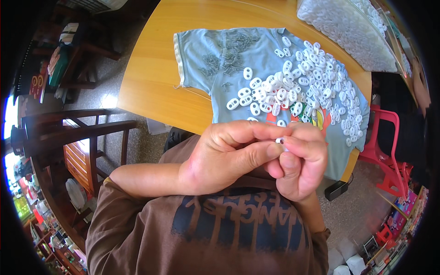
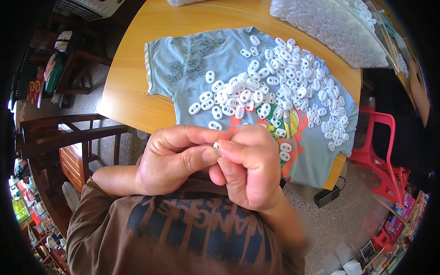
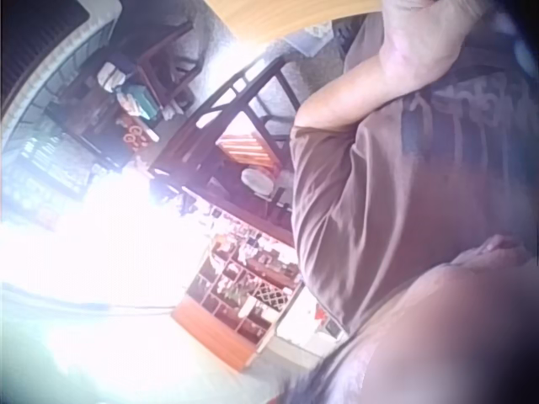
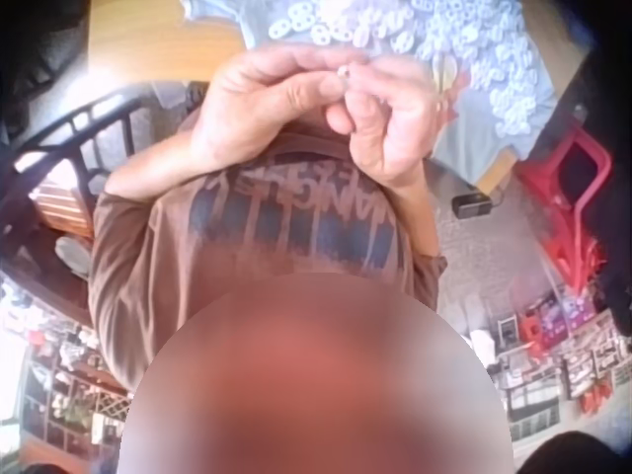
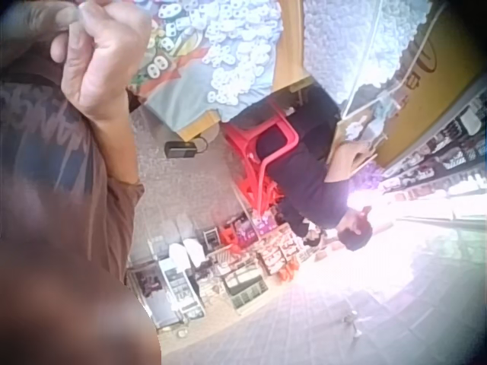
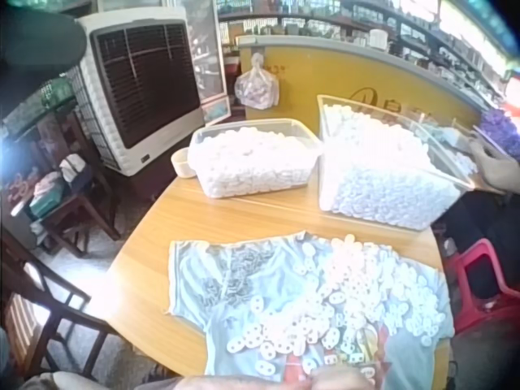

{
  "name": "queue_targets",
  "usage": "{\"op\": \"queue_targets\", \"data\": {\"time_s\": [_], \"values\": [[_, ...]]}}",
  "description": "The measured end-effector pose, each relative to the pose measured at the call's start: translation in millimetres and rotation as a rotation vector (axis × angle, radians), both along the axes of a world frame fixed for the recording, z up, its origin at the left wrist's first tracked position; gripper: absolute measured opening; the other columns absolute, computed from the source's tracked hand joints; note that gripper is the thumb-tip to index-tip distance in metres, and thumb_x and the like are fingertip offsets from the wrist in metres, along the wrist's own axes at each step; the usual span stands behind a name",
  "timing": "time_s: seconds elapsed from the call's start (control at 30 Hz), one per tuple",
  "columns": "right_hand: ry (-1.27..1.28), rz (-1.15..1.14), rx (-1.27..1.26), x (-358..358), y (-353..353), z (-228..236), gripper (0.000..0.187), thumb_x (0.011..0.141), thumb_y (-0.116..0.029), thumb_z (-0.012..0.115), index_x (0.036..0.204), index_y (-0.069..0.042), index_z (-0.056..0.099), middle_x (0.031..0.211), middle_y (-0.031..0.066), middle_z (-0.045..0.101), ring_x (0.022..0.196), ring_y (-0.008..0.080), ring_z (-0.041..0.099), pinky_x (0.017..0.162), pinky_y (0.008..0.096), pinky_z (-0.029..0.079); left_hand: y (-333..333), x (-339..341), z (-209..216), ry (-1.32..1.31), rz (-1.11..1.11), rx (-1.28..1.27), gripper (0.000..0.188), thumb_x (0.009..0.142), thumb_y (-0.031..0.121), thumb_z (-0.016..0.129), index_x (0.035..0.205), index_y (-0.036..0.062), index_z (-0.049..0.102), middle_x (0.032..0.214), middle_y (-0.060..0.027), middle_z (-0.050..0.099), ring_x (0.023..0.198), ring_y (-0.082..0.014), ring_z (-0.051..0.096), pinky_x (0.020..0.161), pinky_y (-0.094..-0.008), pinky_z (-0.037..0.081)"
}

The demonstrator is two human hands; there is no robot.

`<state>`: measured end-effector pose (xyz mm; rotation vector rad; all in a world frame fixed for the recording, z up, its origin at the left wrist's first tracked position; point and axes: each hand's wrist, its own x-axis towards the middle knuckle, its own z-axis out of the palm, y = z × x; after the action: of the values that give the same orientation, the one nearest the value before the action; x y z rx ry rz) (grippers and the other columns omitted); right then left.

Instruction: Threading small white plastic cord locks or beads onto a thin wire or string for assembly.

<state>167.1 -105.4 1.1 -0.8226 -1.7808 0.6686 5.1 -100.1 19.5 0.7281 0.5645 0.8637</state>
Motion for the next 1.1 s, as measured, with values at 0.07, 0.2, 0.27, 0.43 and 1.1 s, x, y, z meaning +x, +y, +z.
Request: {"op": "queue_targets", "data": {"time_s": [0.07, 0.2, 0.27, 0.43, 1.1], "values": [[0.034, 0.009, -0.014, -1, -1, -3, 0.019, 0.089, -0.020, 0.048, 0.100, -0.004, 0.045, 0.088, 0.0094, 0.050, 0.075, 0.0167, 0.048, 0.071, 0.0320, 0.042, -1, 1, 3, 0.015, 0.011, -0.029, 0.025, 0.087, 0.002, 0.051, 0.111, -0.0030, 0.053, 0.088, -0.0055, 0.061, 0.075, -0.0076, 0.058, 0.071, -0.0202, 0.049], [0.033, 0.006, 0.023, -1, 1, -3, 0.020, 0.089, -0.020, 0.048, 0.099, -0.004, 0.045, 0.088, 0.0093, 0.050, 0.075, 0.0166, 0.048, 0.072, 0.0328, 0.042, 0, 1, 6, 0.055, 0.007, -0.005, 0.025, 0.087, 0.002, 0.051, 0.111, -0.0029, 0.053, 0.087, -0.0050, 0.061, 0.075, -0.0074, 0.058, 0.070, -0.0200, 0.049], [0.027, 0.014, 0.025, 1, 0, -5, 0.022, 0.088, -0.020, 0.049, 0.102, -0.004, 0.044, 0.090, 0.0100, 0.050, 0.077, 0.0173, 0.048, 0.072, 0.0334, 0.042, 2, 0, 7, 0.038, -0.015, -0.040, 0.025, 0.087, 0.001, 0.050, 0.111, -0.0027, 0.053, 0.088, -0.0050, 0.061, 0.075, -0.0075, 0.058, 0.070, -0.0199, 0.049], [0.028, -0.030, 0.029, 0, -4, -7, 0.034, 0.086, -0.019, 0.053, 0.112, -0.002, 0.039, 0.098, 0.0129, 0.048, 0.083, 0.0195, 0.049, 0.075, 0.0348, 0.041, 2, -5, 12, 0.045, -0.044, -0.033, 0.027, 0.086, -0.001, 0.050, 0.113, -0.0020, 0.052, 0.091, -0.0051, 0.060, 0.075, -0.0074, 0.058, 0.070, -0.0198, 0.049], [-0.044, -0.115, -0.176, -25, -14, 1, 0.011, 0.083, -0.005, 0.051, 0.092, 0.002, 0.051, 0.087, 0.0108, 0.049, 0.078, 0.0191, 0.046, 0.069, 0.0288, 0.040, -16, -220, -77, 0.516, 1.226, 0.080, 0.020, 0.084, 0.007, 0.052, 0.101, -0.0029, 0.056, 0.077, -0.0046, 0.056, 0.059, -0.0076, 0.048, 0.054, -0.0183, 0.039]]}}
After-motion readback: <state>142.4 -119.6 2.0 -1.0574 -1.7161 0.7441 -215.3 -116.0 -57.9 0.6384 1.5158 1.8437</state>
